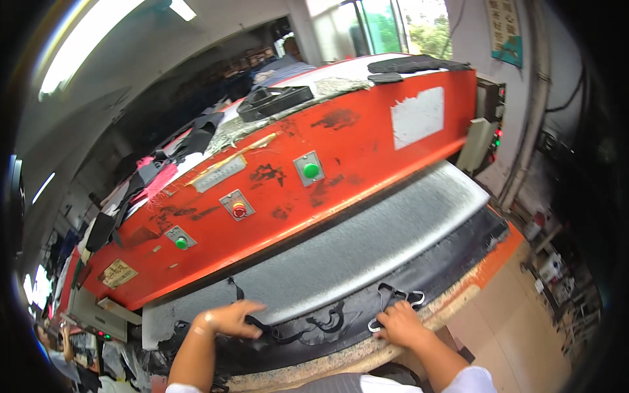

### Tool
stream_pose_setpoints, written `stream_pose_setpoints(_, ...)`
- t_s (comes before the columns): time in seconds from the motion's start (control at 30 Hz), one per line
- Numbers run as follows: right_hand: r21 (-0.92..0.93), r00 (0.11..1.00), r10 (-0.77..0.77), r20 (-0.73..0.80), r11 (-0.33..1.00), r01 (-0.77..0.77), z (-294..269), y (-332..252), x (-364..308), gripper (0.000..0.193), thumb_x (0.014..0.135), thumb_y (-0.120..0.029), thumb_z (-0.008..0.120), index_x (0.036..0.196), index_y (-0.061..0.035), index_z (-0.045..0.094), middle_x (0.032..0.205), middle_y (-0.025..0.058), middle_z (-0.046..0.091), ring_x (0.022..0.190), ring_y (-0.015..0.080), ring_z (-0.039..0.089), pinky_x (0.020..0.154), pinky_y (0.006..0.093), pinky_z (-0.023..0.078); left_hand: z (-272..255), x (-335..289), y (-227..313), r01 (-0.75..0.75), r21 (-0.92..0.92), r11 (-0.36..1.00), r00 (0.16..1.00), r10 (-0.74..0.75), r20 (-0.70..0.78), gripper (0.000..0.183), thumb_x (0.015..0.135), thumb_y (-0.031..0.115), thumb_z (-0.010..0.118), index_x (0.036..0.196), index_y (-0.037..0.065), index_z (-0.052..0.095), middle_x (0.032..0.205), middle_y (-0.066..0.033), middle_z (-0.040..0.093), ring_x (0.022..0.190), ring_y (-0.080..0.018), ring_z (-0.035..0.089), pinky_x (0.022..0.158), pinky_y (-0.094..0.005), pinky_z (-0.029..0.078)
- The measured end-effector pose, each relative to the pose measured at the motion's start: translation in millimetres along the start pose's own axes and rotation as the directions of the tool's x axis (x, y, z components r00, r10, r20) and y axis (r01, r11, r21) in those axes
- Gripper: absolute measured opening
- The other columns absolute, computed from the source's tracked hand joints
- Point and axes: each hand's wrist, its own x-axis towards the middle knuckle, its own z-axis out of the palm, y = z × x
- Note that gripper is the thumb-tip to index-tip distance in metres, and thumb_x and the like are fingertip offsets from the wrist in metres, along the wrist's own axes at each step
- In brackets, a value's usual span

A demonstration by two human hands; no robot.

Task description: Using a hydraulic cutting press and a metal die to cut specific shapes out of black leather material.

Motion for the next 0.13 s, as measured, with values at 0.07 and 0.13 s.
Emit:
stream_pose_setpoints(0.07,0.033,0.993,-0.100,0.058,0.995,0.098,-24.6,22.9,-9.3,0.048,0.070,-0.045,0.076,0.104,-0.0116,0.070,0.110,0.0130,0.064,0.106,0.0335,0.054,0.100,0.0435,0.036,-33.0,64.3,33.9,-0.118,-0.172,0.978,0.955,0.064,-0.289,0.068,0.080,0.044,0.073,0.129,-0.001,0.055,0.127,-0.0202,0.059,0.117,-0.0294,0.056,0.102,-0.0381,0.042)
stream_pose_setpoints(0.13,0.095,0.985,-0.148,0.085,0.986,0.140,-26.3,38.5,-25.7,0.053,0.069,-0.045,0.077,0.111,-0.0127,0.070,0.123,0.0171,0.060,0.116,0.0332,0.052,0.107,0.0473,0.031,-83.1,105.6,53.4,0.226,-0.188,0.956,0.894,-0.280,-0.349,0.052,0.082,0.040,0.073,0.124,0.011,0.063,0.116,-0.0172,0.066,0.108,-0.0245,0.062,0.096,-0.0326,0.047)
